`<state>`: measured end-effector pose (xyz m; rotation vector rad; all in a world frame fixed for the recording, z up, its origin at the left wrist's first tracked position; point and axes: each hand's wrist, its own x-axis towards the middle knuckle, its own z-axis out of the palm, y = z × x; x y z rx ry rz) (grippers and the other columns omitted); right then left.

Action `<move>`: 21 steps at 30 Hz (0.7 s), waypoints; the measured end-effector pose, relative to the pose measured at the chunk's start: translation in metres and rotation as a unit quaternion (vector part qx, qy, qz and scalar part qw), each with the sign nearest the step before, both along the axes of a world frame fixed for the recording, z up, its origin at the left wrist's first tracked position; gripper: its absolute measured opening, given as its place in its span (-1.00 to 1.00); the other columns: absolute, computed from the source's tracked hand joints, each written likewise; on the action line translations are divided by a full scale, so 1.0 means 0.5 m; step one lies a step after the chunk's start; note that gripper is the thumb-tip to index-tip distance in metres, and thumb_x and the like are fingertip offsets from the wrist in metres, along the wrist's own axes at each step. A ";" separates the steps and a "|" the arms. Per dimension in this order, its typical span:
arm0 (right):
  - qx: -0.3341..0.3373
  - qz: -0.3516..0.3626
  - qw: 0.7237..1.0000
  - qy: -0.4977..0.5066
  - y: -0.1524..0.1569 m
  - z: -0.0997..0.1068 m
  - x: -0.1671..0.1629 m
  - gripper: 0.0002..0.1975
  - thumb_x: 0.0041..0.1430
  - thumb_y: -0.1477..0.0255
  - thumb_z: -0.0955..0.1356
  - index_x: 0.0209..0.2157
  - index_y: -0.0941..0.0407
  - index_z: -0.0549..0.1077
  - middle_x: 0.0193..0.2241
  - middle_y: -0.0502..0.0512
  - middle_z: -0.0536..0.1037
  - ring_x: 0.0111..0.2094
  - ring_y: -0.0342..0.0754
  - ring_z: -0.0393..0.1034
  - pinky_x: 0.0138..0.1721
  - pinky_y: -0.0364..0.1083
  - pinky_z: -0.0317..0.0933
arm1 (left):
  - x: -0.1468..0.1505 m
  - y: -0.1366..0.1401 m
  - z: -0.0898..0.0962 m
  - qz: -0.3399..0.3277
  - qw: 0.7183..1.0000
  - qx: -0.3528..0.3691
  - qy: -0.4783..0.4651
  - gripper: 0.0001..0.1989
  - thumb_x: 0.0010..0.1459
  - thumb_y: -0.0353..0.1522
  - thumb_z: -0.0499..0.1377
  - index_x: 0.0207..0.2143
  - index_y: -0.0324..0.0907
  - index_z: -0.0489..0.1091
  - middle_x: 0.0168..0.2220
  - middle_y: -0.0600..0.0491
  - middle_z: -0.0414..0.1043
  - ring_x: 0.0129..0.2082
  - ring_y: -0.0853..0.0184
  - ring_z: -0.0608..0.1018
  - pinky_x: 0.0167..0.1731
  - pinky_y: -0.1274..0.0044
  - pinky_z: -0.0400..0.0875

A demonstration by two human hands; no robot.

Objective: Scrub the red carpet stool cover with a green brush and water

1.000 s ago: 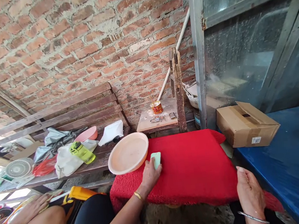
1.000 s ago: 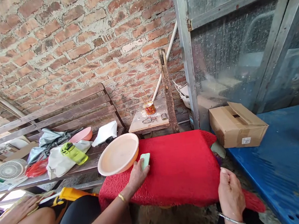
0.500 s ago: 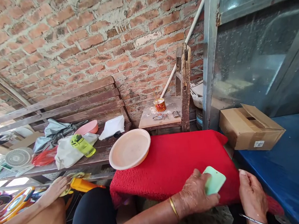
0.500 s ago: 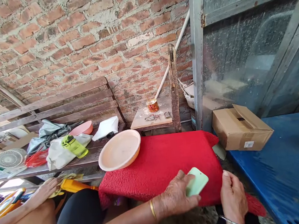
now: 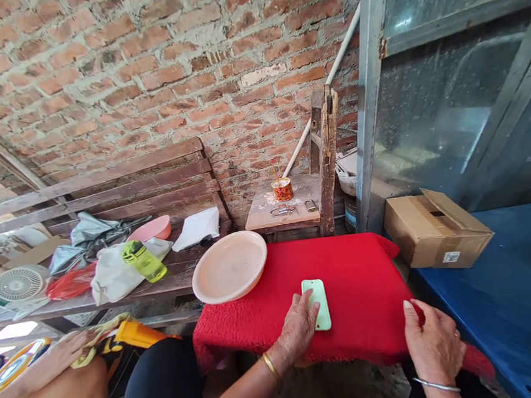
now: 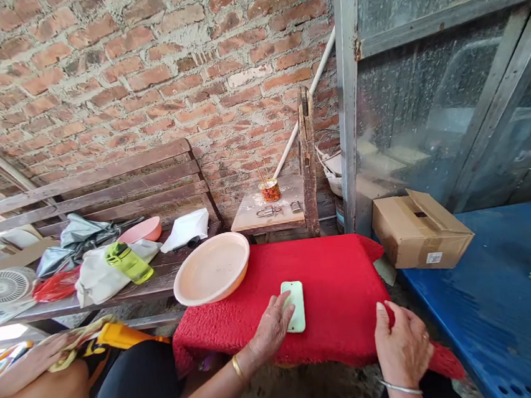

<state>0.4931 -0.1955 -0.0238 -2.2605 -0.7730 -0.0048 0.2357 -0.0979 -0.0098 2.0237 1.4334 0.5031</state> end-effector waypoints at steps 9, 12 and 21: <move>0.216 0.197 0.954 -0.062 0.017 0.008 -0.135 -0.52 0.27 0.00 0.21 -0.15 0.11 0.47 -0.16 0.24 0.44 -0.14 0.07 0.39 -0.13 0.05 0.34 | -0.168 0.052 0.021 -0.057 0.975 0.135 0.165 -0.61 0.31 -0.27 0.02 0.12 -0.12 0.41 0.06 -0.14 0.39 0.03 0.17 0.47 0.08 0.30 0.35; 0.172 0.239 0.954 -0.054 0.042 0.020 -0.199 -0.51 0.27 -0.01 0.20 -0.08 0.09 0.44 -0.12 0.25 0.44 -0.09 0.08 0.38 -0.09 0.05 0.33 | -0.225 0.058 -0.006 -0.113 0.941 0.217 0.233 -0.53 0.28 -0.19 0.10 0.22 0.02 0.32 0.26 -0.12 0.22 0.25 0.03 0.27 0.17 0.14 0.21; -0.158 0.234 0.948 -0.145 0.130 0.057 -0.360 -0.37 0.21 -0.05 0.24 0.12 0.09 0.36 0.05 0.42 0.40 -0.04 0.24 0.37 -0.14 0.12 0.26 | -0.234 0.047 -0.030 -0.117 0.942 0.226 0.219 -0.48 0.31 -0.14 0.06 0.30 0.11 0.19 0.36 0.00 0.08 0.34 0.08 0.15 0.25 0.09 0.03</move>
